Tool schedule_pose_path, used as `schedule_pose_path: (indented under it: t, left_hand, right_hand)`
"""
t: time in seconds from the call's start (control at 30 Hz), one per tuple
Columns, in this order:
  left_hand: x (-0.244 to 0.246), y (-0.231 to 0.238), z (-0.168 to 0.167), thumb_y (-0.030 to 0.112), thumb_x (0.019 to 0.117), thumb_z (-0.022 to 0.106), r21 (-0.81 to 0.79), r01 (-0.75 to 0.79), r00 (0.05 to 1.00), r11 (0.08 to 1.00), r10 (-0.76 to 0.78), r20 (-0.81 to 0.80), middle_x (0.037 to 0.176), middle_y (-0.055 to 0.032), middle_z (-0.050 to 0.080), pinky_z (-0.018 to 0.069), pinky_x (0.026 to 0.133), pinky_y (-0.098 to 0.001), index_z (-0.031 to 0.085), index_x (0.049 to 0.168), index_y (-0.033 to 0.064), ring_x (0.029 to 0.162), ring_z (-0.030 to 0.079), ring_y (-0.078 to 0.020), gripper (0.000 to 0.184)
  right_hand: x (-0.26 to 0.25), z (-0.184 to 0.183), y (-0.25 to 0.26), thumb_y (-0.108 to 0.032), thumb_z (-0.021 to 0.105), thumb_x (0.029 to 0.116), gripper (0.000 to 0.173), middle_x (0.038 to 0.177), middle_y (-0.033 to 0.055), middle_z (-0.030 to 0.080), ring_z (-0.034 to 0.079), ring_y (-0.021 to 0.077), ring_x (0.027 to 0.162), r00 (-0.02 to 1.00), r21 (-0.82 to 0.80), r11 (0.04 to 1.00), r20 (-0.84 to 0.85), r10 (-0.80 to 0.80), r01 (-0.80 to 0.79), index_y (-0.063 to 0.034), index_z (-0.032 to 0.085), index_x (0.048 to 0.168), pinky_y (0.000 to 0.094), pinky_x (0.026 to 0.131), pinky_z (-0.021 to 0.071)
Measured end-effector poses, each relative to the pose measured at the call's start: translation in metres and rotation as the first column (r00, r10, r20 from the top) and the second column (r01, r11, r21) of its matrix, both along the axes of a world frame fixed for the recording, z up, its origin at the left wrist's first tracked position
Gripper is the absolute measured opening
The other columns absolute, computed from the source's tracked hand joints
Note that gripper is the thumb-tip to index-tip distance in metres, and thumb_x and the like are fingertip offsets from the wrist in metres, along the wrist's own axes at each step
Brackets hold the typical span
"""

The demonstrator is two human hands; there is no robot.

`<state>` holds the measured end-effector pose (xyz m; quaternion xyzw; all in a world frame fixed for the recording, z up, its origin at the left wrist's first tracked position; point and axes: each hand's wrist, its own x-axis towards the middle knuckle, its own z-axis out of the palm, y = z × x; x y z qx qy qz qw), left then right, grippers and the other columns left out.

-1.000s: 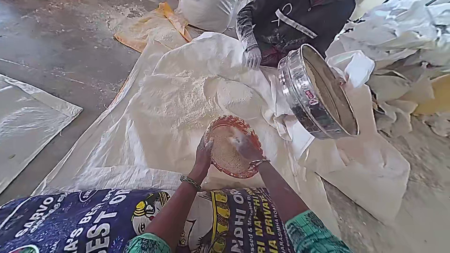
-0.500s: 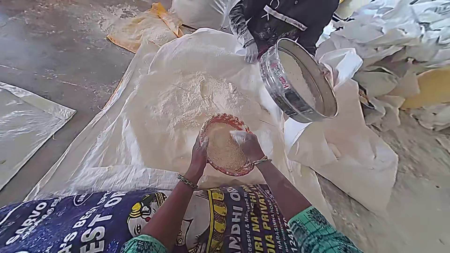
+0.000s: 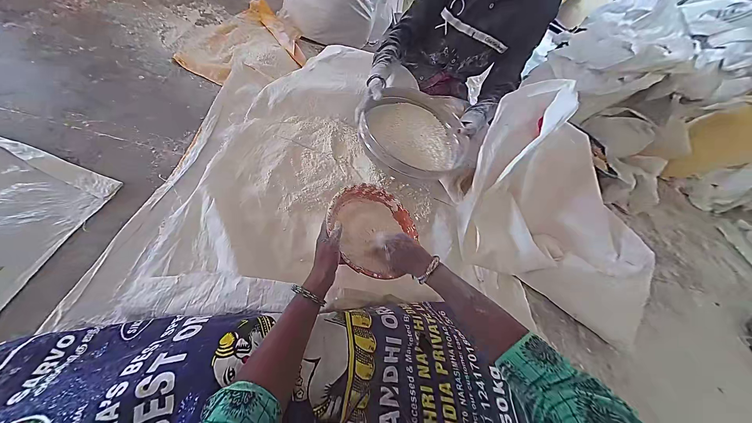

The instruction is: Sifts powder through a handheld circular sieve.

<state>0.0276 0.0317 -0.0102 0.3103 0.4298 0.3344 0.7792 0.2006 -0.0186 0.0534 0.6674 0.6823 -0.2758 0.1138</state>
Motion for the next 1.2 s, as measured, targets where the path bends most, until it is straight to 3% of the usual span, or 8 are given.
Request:
schedule_pose_path:
  t: [0.07,0.2,0.3,0.37,0.6,0.8,1.03,1.2]
  left_hand:
    - [-0.003,0.001,0.003,0.027,0.1117,0.034,-0.020,0.018,1.000,1.000,-0.018,-0.003,0.149,-0.0232,0.044,0.0535,0.090,-0.0435,0.021,0.161,0.0113,0.119,0.058,-0.0273,0.053]
    - [-0.006,-0.001,0.004,0.028,0.1116,0.035,-0.082,0.031,0.999,0.996,-0.030,0.012,0.140,-0.0212,0.052,0.0551,0.083,-0.0402,0.027,0.159,0.0146,0.110,0.062,-0.0253,0.050]
    - [-0.006,0.001,0.003,0.029,0.1115,0.037,-0.168,-0.012,1.000,0.986,0.011,-0.007,0.138,-0.0244,0.053,0.0566,0.079,-0.0474,0.026,0.160,0.0174,0.108,0.063,-0.0323,0.051]
    - [-0.003,0.004,0.002,0.030,0.1117,0.036,-0.215,-0.043,0.999,0.976,0.041,-0.016,0.140,-0.0251,0.051,0.0561,0.080,-0.0500,0.025,0.160,0.0186,0.110,0.062,-0.0346,0.051]
    - [0.002,0.003,0.003,0.032,0.1117,0.036,-0.231,-0.007,0.999,0.973,-0.003,-0.041,0.144,-0.0276,0.047,0.0559,0.076,-0.0578,0.021,0.162,0.0211,0.112,0.061,-0.0417,0.054]
    - [-0.013,0.010,0.011,0.026,0.1113,0.037,-0.034,-0.037,0.998,0.999,0.036,-0.047,0.141,-0.0226,0.051,0.0524,0.090,-0.0419,0.033,0.156,0.0070,0.115,0.059,-0.0255,0.048]
    - [-0.001,-0.001,-0.002,0.018,0.1102,0.037,0.087,-0.024,0.999,0.996,0.026,-0.026,0.155,-0.0224,0.039,0.0408,0.110,-0.0388,0.027,0.158,0.0013,0.136,0.048,-0.0228,0.052]
    - [-0.003,0.003,0.001,0.009,0.1075,0.041,0.134,-0.152,0.988,0.979,0.150,0.027,0.158,-0.0248,0.034,0.0314,0.117,-0.0317,0.027,0.155,-0.0061,0.143,0.039,-0.0210,0.052]
  right_hand:
    - [0.006,-0.002,0.009,-0.010,0.041,0.1065,0.036,0.133,0.0251,0.064,0.059,0.0379,0.130,0.999,0.152,0.988,0.027,0.026,-0.030,0.0052,0.064,0.130,0.0507,0.112,0.0431]
    - [-0.008,-0.012,0.056,-0.008,0.045,0.1047,0.039,0.147,0.0215,0.056,0.049,0.0365,0.141,0.977,0.081,0.985,0.159,0.141,-0.155,0.0007,0.059,0.140,0.0494,0.119,0.0341]
    - [0.000,-0.020,0.071,-0.011,0.045,0.1065,0.038,0.141,0.0227,0.057,0.056,0.0415,0.130,0.950,-0.068,0.997,0.307,0.049,-0.030,-0.0019,0.056,0.142,0.0575,0.105,0.0454]
    - [0.011,-0.021,0.067,-0.015,0.041,0.1089,0.041,0.143,0.0279,0.054,0.050,0.0439,0.136,0.942,-0.190,0.975,0.333,-0.043,0.111,0.0015,0.051,0.146,0.0585,0.111,0.0393]
    - [-0.016,0.011,0.036,-0.013,0.039,0.1092,0.043,0.150,0.0241,0.051,0.047,0.0333,0.142,0.971,-0.222,0.956,-0.102,-0.218,0.191,0.0013,0.047,0.149,0.0472,0.119,0.0330]
    - [-0.004,0.030,0.011,0.003,0.045,0.1023,0.032,0.127,0.0335,0.062,0.058,0.0453,0.124,0.994,-0.339,0.941,-0.102,-0.030,-0.006,0.0111,0.062,0.128,0.0576,0.109,0.0397]
    - [-0.049,-0.012,0.032,-0.007,0.045,0.1054,0.048,0.152,0.0279,0.047,0.044,0.0367,0.145,0.980,-0.171,0.978,-0.138,-0.141,0.116,0.0061,0.042,0.151,0.0482,0.122,0.0309]
    - [-0.038,0.010,0.050,-0.002,0.041,0.1053,0.056,0.162,0.0289,0.032,0.030,0.0382,0.153,0.950,-0.186,0.932,0.097,-0.297,0.310,0.0082,0.024,0.158,0.0481,0.125,0.0216]
